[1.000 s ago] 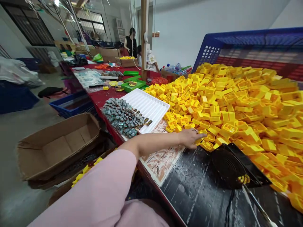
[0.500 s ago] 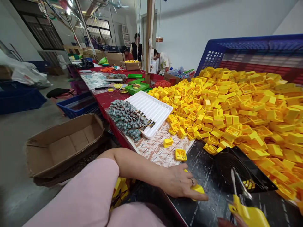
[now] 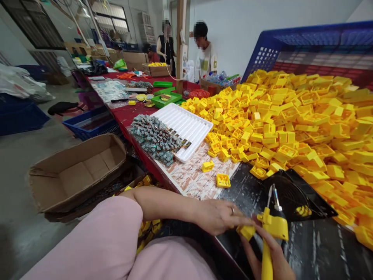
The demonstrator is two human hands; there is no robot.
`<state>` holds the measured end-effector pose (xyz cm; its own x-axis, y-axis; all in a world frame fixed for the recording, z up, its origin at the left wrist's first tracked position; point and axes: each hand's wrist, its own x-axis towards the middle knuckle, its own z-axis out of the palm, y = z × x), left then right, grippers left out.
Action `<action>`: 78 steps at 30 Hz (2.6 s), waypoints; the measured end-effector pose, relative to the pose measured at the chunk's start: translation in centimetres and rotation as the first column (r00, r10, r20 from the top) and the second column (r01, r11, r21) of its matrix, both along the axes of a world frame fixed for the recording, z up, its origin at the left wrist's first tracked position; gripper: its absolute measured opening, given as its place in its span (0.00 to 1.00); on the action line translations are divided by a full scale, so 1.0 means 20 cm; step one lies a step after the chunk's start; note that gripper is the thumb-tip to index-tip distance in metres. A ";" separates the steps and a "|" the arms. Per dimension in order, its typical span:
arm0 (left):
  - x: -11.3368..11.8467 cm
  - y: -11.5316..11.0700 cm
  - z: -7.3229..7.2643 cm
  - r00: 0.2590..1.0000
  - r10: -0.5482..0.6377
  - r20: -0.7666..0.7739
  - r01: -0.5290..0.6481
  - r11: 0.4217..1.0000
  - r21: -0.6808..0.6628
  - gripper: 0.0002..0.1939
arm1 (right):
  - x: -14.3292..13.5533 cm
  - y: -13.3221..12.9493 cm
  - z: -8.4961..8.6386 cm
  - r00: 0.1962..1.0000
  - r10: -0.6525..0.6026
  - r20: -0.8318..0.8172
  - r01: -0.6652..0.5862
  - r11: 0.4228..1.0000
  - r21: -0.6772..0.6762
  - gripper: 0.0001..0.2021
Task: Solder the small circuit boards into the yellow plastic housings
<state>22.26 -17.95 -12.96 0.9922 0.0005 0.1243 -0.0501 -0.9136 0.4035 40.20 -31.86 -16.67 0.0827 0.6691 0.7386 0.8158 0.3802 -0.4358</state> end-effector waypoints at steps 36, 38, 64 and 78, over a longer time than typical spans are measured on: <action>-0.11 0.32 0.12 0.858 0.508 -0.072 -0.460 0.823 0.334 0.29 | 0.05 -0.21 0.16 0.899 -0.267 0.346 0.330 0.934 -0.135 0.19; -0.07 0.33 0.12 0.863 0.496 -0.095 -0.433 0.824 0.366 0.25 | 0.10 -0.21 0.17 0.929 -0.118 0.350 0.205 0.953 -0.221 0.25; -0.35 0.09 0.10 0.971 0.222 -0.085 -0.210 0.969 0.126 0.29 | 0.00 -0.14 0.13 0.992 0.044 0.116 0.013 0.893 -0.449 0.28; -0.20 0.43 0.25 0.648 0.714 -0.264 -0.500 0.661 0.560 0.24 | 0.02 -0.05 0.05 0.932 0.075 0.353 0.014 0.970 -0.244 0.33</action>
